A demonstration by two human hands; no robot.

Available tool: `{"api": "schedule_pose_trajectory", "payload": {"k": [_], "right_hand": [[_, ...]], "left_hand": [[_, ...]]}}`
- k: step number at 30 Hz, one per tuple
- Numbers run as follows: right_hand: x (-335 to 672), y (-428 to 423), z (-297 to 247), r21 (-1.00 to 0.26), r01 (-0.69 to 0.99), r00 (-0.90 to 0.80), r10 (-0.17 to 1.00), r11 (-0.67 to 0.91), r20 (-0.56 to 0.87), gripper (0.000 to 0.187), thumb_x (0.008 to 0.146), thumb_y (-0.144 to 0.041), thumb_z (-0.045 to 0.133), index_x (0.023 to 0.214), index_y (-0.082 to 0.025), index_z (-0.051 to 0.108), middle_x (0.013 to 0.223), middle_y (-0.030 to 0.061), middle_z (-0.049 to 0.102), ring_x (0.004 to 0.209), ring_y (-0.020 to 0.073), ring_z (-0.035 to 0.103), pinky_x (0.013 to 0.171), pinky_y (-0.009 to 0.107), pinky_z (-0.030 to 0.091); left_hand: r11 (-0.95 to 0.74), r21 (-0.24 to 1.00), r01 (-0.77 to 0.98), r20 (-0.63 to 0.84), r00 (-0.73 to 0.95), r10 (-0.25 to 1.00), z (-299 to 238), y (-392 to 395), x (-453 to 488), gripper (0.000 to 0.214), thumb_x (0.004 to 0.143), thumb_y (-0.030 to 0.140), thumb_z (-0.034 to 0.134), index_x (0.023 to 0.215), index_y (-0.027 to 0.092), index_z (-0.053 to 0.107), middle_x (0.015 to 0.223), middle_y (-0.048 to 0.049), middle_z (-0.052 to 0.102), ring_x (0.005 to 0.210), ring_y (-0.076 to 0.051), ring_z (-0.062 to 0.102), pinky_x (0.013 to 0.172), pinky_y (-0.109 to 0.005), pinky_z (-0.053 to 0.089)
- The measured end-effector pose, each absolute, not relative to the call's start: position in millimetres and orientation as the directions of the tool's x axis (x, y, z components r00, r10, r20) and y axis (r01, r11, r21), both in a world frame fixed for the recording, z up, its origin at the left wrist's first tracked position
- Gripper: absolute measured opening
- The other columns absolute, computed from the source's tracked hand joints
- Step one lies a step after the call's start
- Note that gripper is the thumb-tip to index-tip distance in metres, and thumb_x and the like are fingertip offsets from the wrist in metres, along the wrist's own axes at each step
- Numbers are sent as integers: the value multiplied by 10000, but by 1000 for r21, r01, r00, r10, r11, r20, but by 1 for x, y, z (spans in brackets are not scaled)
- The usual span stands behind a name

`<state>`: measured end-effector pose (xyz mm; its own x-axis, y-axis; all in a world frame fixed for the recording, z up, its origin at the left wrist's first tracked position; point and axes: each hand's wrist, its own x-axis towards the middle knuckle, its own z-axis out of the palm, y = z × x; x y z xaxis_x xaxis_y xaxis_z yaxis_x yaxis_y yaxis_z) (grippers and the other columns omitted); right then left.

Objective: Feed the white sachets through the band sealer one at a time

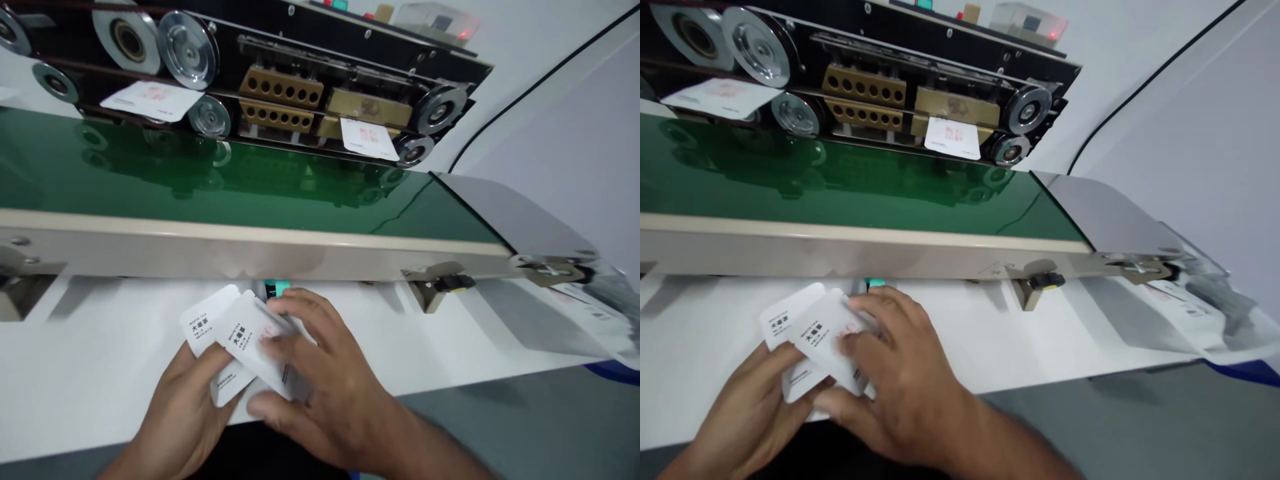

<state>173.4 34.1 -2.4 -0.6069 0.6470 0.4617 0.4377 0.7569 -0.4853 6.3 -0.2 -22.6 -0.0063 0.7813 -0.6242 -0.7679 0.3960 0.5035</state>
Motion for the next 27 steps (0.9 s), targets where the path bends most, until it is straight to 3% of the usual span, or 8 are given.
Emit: {"api": "schedule_pose_trajectory", "payload": {"k": [2, 5, 7, 9, 12, 15, 20, 27], "right_hand": [[174, 37, 1, -602, 427, -621, 702, 675, 347, 412, 825, -490, 775, 1012, -170, 596, 1332, 165, 509, 1310, 315, 437, 1058, 458, 415], [173, 40, 3, -716, 425, -579, 774, 554, 256, 156, 902, -305, 691, 887, -194, 582, 1021, 66, 638, 1156, 240, 565, 917, 347, 493], [171, 40, 2, -741, 443, -495, 827, 504, 267, 139, 887, -235, 672, 974, -207, 568, 928, 20, 634, 938, 195, 625, 826, 326, 512], [170, 39, 0, -793, 431, -367, 887, 430, 281, 327, 867, -227, 688, 1150, -235, 524, 1023, 20, 636, 859, 173, 628, 797, 325, 525], [168, 36, -1, -919, 273, -146, 956, 286, 254, 379, 905, -251, 673, 1229, -280, 479, 1035, 16, 646, 868, 168, 649, 725, 282, 555], [166, 34, 1, -969, 168, -33, 983, 181, 178, 206, 939, -362, 663, 1057, -245, 540, 831, 5, 643, 665, 145, 635, 532, 229, 533], [159, 30, 1, -988, -136, -169, 984, -73, -49, 271, 971, -453, 601, 890, -245, 448, 629, -46, 578, 425, 158, 610, 327, 226, 478], [156, 29, -4, -947, -274, -259, 961, -167, -95, 300, 959, -434, 633, 848, -215, 460, 629, -53, 578, 405, 125, 611, 344, 194, 518]], "left_hand": [[387, 489, -782, -599, 22, 801, -25, -1, 5, 596, 752, 143, 769, 1304, 288, 597, 979, -6, 733, 842, -157, 672, 672, -187, 564], [405, 466, -787, -595, 60, 802, -25, -2, 4, 605, 792, 178, 761, 1347, 306, 559, 989, -15, 737, 895, -154, 677, 753, -202, 567], [429, 460, -777, -635, 51, 771, -23, -2, 3, 633, 804, 154, 740, 1377, 314, 524, 1022, -26, 738, 925, -166, 682, 768, -237, 583], [459, 463, -758, -658, 53, 751, -21, -1, 3, 677, 788, 122, 729, 1397, 306, 499, 1059, -41, 737, 974, -208, 684, 786, -299, 598], [498, 520, -694, -605, 112, 788, -22, -3, 2, 564, 788, 202, 745, 1325, 196, 573, 1059, -104, 741, 1029, -303, 676, 840, -403, 594], [531, 638, -558, -513, 206, 833, -29, -5, 1, 450, 818, 375, 740, 1184, 131, 648, 1015, -150, 743, 982, -336, 686, 879, -437, 567], [396, 846, -357, -305, 286, 908, -34, -7, 1, 366, 885, 439, 645, 1167, 206, 654, 966, -91, 701, 885, -261, 661, 852, -402, 548], [434, 837, -334, -323, 339, 884, -40, -8, -3, 388, 882, 452, 652, 1172, 194, 649, 1031, -109, 700, 900, -259, 641, 844, -414, 536]]}}
